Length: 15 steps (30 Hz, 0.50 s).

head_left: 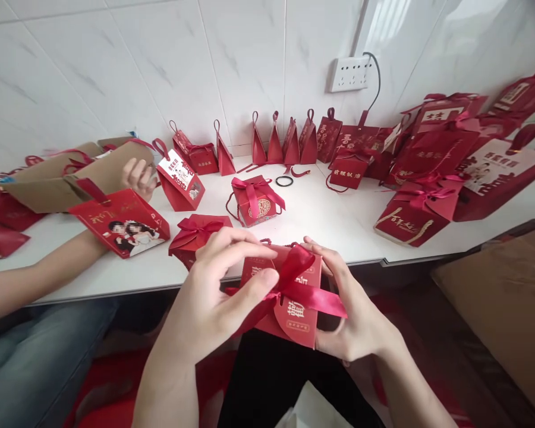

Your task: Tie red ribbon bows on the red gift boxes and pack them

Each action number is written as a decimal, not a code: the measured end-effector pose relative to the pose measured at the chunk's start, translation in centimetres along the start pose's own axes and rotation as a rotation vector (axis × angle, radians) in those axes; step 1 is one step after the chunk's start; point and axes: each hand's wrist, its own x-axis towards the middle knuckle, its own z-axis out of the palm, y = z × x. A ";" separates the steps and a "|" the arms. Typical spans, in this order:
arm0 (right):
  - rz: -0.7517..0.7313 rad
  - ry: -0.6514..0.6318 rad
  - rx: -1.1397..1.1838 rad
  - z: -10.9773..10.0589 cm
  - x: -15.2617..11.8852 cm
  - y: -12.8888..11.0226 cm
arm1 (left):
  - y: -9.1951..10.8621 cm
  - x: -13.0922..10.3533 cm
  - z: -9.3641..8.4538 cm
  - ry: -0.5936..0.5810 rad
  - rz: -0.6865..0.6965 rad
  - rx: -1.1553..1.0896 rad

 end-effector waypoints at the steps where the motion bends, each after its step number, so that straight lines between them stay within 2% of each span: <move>1: 0.004 -0.004 -0.007 0.0 0.0 -0.1 | 0.1 0.2 0.1 -0.018 0.025 0.040; 6: 0.017 -0.028 0.031 -0.1 0.0 0.5 | 0.3 1.5 0.9 -0.086 0.073 0.132; 10: 0.070 -0.108 0.187 -1.0 1.4 3.7 | -1.1 3.0 2.3 -0.178 -0.030 -0.010; 13: 0.133 -0.150 0.334 -1.7 3.1 6.5 | -3.0 3.3 3.7 -0.119 -0.146 -0.215; 15: 0.173 -0.195 0.400 -2.1 4.0 7.5 | -4.1 3.0 4.6 -0.063 -0.192 -0.313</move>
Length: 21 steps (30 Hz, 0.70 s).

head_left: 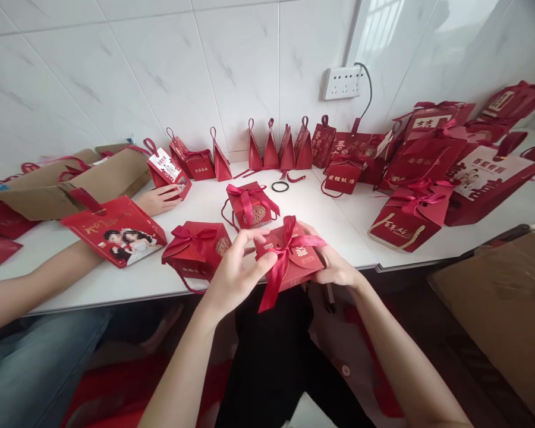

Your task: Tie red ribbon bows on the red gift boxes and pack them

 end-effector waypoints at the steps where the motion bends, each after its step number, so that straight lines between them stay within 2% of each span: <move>1: 0.035 -0.030 0.012 -0.4 0.1 0.0 | -0.6 0.0 0.3 0.022 -0.005 -0.016; 4: 0.166 -0.101 -0.042 -1.8 -0.3 -0.5 | -1.7 -0.1 0.9 0.063 0.004 0.007; 6: 0.257 -0.075 -0.081 -3.3 -0.8 -1.1 | -1.9 0.1 1.1 0.062 0.007 0.001; 10: 0.411 0.264 -0.138 -5.6 0.3 -2.0 | -1.6 1.0 0.9 0.046 0.008 -0.019; 11: 0.439 0.301 -0.153 -5.7 0.8 -2.1 | -1.4 1.2 0.9 0.050 0.008 -0.029; 13: 0.475 0.240 -0.166 -5.1 2.0 -2.4 | -0.8 1.7 1.0 0.058 0.001 -0.030; 16: 0.444 0.128 -0.169 -3.4 2.7 -3.0 | 0.2 2.2 1.4 0.063 -0.019 0.072; 21: 0.380 0.225 -0.125 -1.4 0.9 -4.1 | 0.6 2.4 2.0 0.055 -0.029 0.195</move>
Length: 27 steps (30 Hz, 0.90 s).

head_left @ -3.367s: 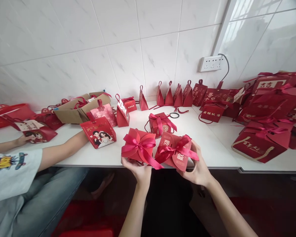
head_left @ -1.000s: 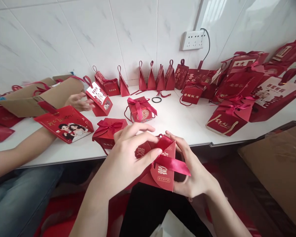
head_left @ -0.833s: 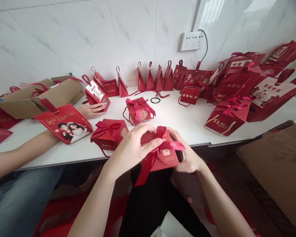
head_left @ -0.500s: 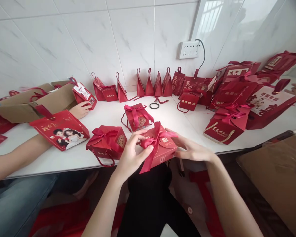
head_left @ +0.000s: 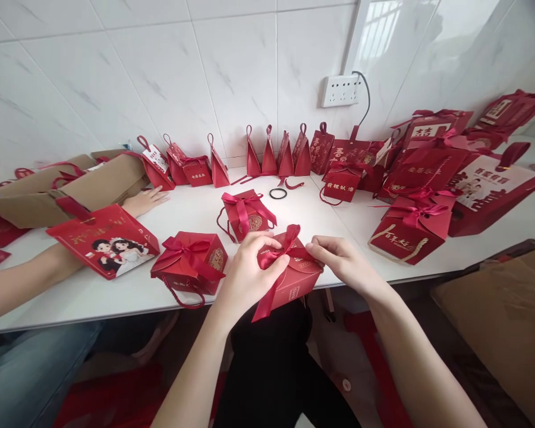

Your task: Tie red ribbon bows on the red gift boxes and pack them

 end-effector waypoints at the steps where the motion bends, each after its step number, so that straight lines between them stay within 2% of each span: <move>1: 0.006 0.011 0.015 0.1 -0.6 0.0 | -0.1 0.1 0.1 0.003 -0.004 -0.008; 6: 0.070 0.028 0.144 0.8 -2.4 0.3 | -0.6 -0.5 0.3 0.006 -0.042 -0.079; 7: 0.071 0.036 0.175 0.9 -2.5 0.3 | -0.6 -1.0 0.3 0.049 -0.052 -0.106; 10: 0.054 0.071 0.209 1.1 -2.7 0.5 | -0.8 -3.6 0.4 0.305 -0.117 -0.189; 12: 0.045 0.094 0.201 1.1 -2.6 0.6 | -1.0 -5.4 0.4 0.376 -0.205 -0.190; 13: 0.041 0.103 0.198 1.1 -2.6 0.6 | -1.2 -6.1 0.4 0.341 -0.255 -0.186; 15: 0.033 0.107 0.210 1.2 -2.5 0.6 | -1.6 -6.7 0.3 0.181 -0.319 -0.204; 17: 0.038 0.094 0.238 1.3 -2.4 0.7 | -2.0 -6.5 0.4 0.067 -0.313 -0.273; 18: 0.044 0.088 0.253 1.3 -2.5 0.9 | -2.2 -6.3 0.6 0.055 -0.293 -0.312; 22: 0.059 0.094 0.296 1.1 -2.8 1.8 | -2.8 -5.6 1.4 0.141 -0.243 -0.454; 27: 0.068 0.077 0.392 0.4 -2.6 2.9 | -2.9 -5.9 2.0 0.231 -0.193 -0.671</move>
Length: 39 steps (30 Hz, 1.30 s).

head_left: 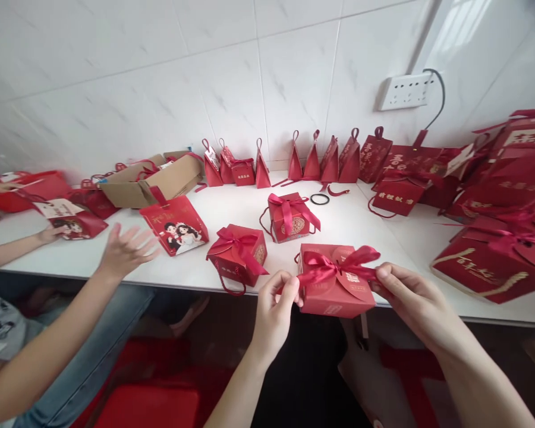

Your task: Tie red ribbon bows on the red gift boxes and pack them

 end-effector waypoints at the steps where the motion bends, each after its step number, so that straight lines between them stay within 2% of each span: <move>1: 0.006 0.007 0.026 -0.1 0.2 0.0 | 0.0 0.0 0.0 0.023 0.015 -0.036; 5: 0.022 0.080 0.148 0.0 1.2 -0.2 | 0.1 0.1 0.1 0.101 0.015 -0.234; 8: 0.030 0.185 0.261 0.0 2.1 -0.2 | 0.4 0.1 0.3 0.163 -0.011 -0.418; 11: 0.022 0.288 0.371 -0.3 2.9 -0.3 | 1.1 0.2 0.4 0.239 0.001 -0.495; 15: -0.030 0.419 0.465 -1.1 4.0 -1.3 | 2.8 1.1 0.0 0.329 -0.015 -0.563; 19: -0.049 0.542 0.540 -1.8 4.8 -3.5 | 5.3 2.5 -1.3 0.367 0.057 -0.574; 24: -0.044 0.520 0.580 -3.0 4.2 -5.0 | 7.9 2.8 -4.3 0.452 0.082 -0.401; 28: -0.068 0.456 0.510 -3.9 2.9 -4.3 | 8.5 2.0 -6.1 0.555 0.149 -0.192; 31: -0.094 0.401 0.435 -4.5 2.7 -3.6 | 8.7 2.0 -6.6 0.618 0.128 -0.105; 34: -0.097 0.429 0.422 -5.0 3.2 -3.7 | 8.9 2.8 -6.7 0.615 0.127 -0.094; 39: -0.070 0.463 0.418 -5.6 3.3 -4.9 | 9.2 4.1 -7.2 0.516 0.124 -0.066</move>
